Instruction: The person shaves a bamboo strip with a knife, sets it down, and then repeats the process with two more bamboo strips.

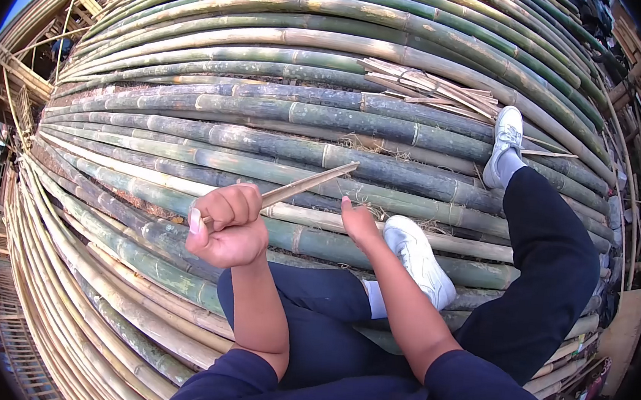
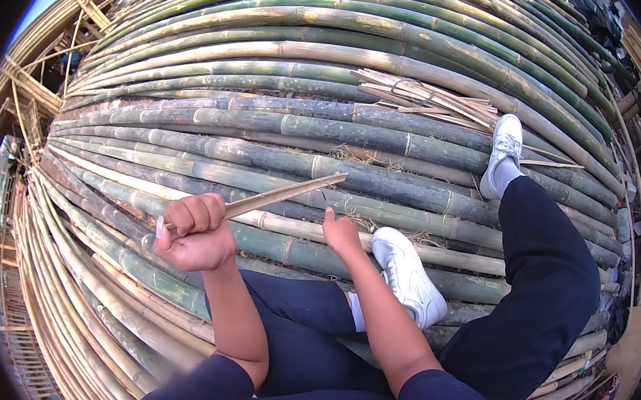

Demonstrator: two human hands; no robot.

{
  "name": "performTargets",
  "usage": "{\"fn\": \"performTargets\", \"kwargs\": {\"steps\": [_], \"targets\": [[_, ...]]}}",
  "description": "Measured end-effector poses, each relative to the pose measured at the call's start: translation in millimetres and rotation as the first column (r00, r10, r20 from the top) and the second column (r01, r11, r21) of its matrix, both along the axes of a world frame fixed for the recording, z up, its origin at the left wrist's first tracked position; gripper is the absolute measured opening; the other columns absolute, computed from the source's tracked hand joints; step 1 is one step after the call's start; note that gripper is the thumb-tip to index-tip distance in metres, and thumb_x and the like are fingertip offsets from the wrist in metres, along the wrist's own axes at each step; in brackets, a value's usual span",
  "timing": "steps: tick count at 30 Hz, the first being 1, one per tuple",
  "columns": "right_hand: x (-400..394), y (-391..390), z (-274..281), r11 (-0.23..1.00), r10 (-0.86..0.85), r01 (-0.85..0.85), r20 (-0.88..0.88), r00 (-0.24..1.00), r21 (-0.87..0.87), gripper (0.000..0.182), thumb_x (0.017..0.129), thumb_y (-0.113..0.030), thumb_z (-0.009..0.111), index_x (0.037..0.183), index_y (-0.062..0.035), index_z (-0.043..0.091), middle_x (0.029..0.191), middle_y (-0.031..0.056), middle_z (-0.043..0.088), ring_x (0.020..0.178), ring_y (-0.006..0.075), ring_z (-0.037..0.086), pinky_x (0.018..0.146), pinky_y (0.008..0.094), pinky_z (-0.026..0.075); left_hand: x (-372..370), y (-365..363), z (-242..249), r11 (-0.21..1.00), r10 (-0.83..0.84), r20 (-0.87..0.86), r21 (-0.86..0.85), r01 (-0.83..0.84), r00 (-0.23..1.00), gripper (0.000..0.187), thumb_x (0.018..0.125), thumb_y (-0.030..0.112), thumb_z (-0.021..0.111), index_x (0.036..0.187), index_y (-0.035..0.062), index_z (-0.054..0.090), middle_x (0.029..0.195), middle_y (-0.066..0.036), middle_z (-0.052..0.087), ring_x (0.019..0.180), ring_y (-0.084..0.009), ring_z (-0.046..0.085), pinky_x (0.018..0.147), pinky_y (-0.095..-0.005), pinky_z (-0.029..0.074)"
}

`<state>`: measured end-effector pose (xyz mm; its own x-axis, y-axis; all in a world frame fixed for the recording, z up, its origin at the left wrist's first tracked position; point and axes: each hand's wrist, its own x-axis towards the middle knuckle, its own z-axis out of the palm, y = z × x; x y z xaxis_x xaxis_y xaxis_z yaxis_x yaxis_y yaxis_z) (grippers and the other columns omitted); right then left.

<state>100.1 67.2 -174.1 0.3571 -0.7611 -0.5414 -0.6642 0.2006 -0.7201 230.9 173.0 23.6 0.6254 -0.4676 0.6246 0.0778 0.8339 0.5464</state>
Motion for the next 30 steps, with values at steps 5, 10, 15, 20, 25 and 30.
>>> {"fn": "performTargets", "kwargs": {"steps": [5,10,15,20,25,30], "targets": [[-15.3,10.7,-16.5,0.968,-0.238,0.248,0.172,0.956,-0.041,0.068,0.098,-0.053,0.035,0.07,0.0052,0.054,0.056,0.0148,0.047,0.056,0.022,0.048,0.062,0.0387,0.042,17.0,2.1,-4.5,0.994,0.107,-0.141,-0.001,-0.108,0.984,0.041,0.085,0.039,0.04,0.057,0.0143,0.022,0.046,0.001,0.021,0.042,-0.0106,0.013,0.043,-0.0291,0.013],[9.0,8.3,23.0,0.994,0.025,0.023,0.411,0.911,-0.111,0.063,0.098,-0.05,0.037,0.067,0.0037,0.046,0.057,0.0137,0.045,0.061,0.0196,0.042,0.065,0.0396,0.041,15.0,0.9,-4.9,0.981,0.192,-0.227,0.031,-0.19,0.955,0.042,0.086,0.042,0.039,0.06,0.0151,0.021,0.049,0.002,0.02,0.044,-0.01,0.011,0.044,-0.0287,0.012],[29.6,-7.3,22.3,0.949,0.234,-0.119,0.404,0.884,-0.29,0.062,0.099,-0.048,0.038,0.066,0.0042,0.047,0.057,0.0178,0.047,0.058,0.027,0.045,0.064,0.043,0.041,11.1,2.2,-2.3,0.985,0.169,-0.183,0.051,-0.162,0.968,0.037,0.084,0.04,0.037,0.063,0.0162,0.02,0.051,0.002,0.018,0.047,-0.0107,0.012,0.046,-0.0287,0.014],[41.7,-25.6,0.1,0.944,0.205,-0.11,0.29,0.935,-0.31,0.064,0.098,-0.049,0.037,0.071,0.0057,0.057,0.068,0.0279,0.057,0.071,0.0417,0.059,0.071,0.0479,0.044,22.0,3.0,-2.9,0.962,0.273,-0.313,0.092,-0.257,0.91,0.039,0.085,0.04,0.037,0.061,0.0154,0.02,0.05,0.002,0.019,0.045,-0.0098,0.012,0.045,-0.0276,0.013],[46.9,-27.4,2.3,0.947,0.2,-0.136,0.2,0.959,-0.292,0.067,0.098,-0.05,0.036,0.076,0.0069,0.062,0.077,0.0342,0.059,0.086,0.0479,0.061,0.078,0.05,0.045,35.1,5.3,-4.5,0.958,0.286,-0.377,0.106,-0.266,0.881,0.037,0.085,0.039,0.037,0.061,0.0155,0.02,0.05,0.002,0.019,0.046,-0.01,0.012,0.045,-0.0275,0.013],[37.2,-5.4,59.2,0.871,0.432,-0.328,0.252,0.866,-0.365,0.069,0.098,-0.05,0.035,0.074,0.0099,0.06,0.069,0.0316,0.057,0.072,0.0449,0.058,0.075,0.0488,0.044,28.3,6.9,-6.3,0.975,0.22,-0.315,0.065,-0.21,0.923,0.037,0.084,0.038,0.037,0.06,0.0158,0.019,0.049,0.002,0.019,0.046,-0.0104,0.011,0.045,-0.0282,0.013]]}}
